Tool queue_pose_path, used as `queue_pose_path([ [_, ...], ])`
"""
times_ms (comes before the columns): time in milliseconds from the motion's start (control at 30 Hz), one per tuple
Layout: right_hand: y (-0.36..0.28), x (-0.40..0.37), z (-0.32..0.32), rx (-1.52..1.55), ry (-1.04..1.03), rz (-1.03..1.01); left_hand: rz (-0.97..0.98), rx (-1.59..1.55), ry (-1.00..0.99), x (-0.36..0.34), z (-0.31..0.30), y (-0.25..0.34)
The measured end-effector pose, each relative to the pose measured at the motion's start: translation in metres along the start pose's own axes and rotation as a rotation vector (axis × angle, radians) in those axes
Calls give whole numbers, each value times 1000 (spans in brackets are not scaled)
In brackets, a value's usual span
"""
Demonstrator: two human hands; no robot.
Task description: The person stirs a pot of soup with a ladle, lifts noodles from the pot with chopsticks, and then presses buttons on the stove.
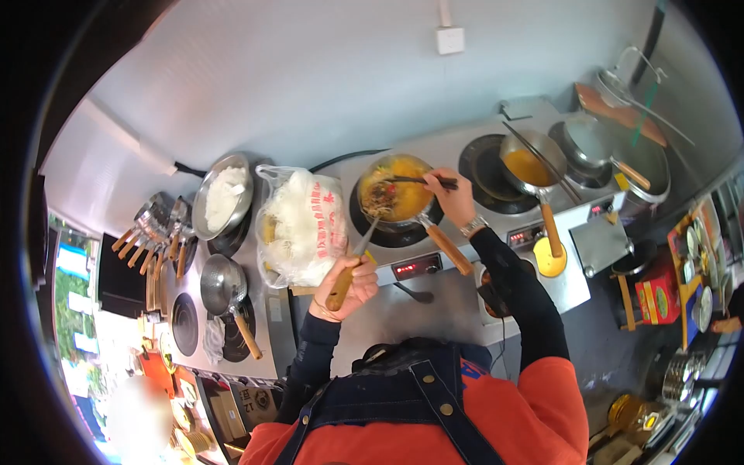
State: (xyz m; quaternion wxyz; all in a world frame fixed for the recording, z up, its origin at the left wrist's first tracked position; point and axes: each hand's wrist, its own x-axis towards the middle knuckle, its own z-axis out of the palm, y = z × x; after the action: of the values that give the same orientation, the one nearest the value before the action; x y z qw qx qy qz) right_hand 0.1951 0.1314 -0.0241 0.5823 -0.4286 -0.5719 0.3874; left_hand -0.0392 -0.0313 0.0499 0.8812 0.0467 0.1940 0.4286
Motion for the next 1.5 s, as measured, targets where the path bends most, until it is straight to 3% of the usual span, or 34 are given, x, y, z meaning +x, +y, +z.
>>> queue_pose_path([
  [133, 6, 2, -3, 208, -141, 59, 43, 198, 107, -6, 11, 0],
  [167, -4, 4, -7, 150, -183, 105, 15, 196, 10, -2, -1, 3],
  [267, -3, 10, -27, -32, -240, 27, 36, 181, 40, 8, -11, -3],
  [300, -20, 9, -27, -98, -230, 9, -40, 160, -58, 6, -14, 0],
  [367, -46, 13, -29, -227, -293, -45, 4, 104, 85, 11, -14, -5],
  [500, -66, 22, -39, -365, -199, -12, 4, 66, 29, 14, -18, -5],
  [600, -69, 28, -48, -405, -123, -101, 17, 73, 14, 16, -22, -6],
  [767, -60, 22, -40, -454, -313, -35, 70, 44, 6, 14, -19, -7],
  [833, -47, 14, -27, -264, -344, -44, 53, 21, 4, 13, -17, -6],
  [900, -45, 8, -23, -270, -355, -74, 68, 44, 9, 14, -17, -7],
  [1133, -25, 9, -31, -377, -204, -149, 81, 94, -68, 32, -29, -11],
  [1167, -41, 2, -26, -396, -180, -160, 77, 105, -116, 28, -28, -7],
  [1200, -62, -5, -28, -461, -198, -160, 98, 126, 22, 27, -20, -9],
  [1233, -99, -21, -25, -527, -217, -158, 123, 114, 31, 24, -17, -9],
  [1300, -115, -26, -22, -540, -185, -233, 102, 178, 4, 24, -15, -9],
  [1367, -114, -21, -28, -625, -68, -567, 138, 173, 17, 33, -23, -10],
  [1467, -113, -22, -42, -722, -62, -595, 104, 242, -62, 45, -30, -10],
  [1500, -113, -23, -47, -677, -66, -469, 110, 237, -60, 47, -29, -10],
])
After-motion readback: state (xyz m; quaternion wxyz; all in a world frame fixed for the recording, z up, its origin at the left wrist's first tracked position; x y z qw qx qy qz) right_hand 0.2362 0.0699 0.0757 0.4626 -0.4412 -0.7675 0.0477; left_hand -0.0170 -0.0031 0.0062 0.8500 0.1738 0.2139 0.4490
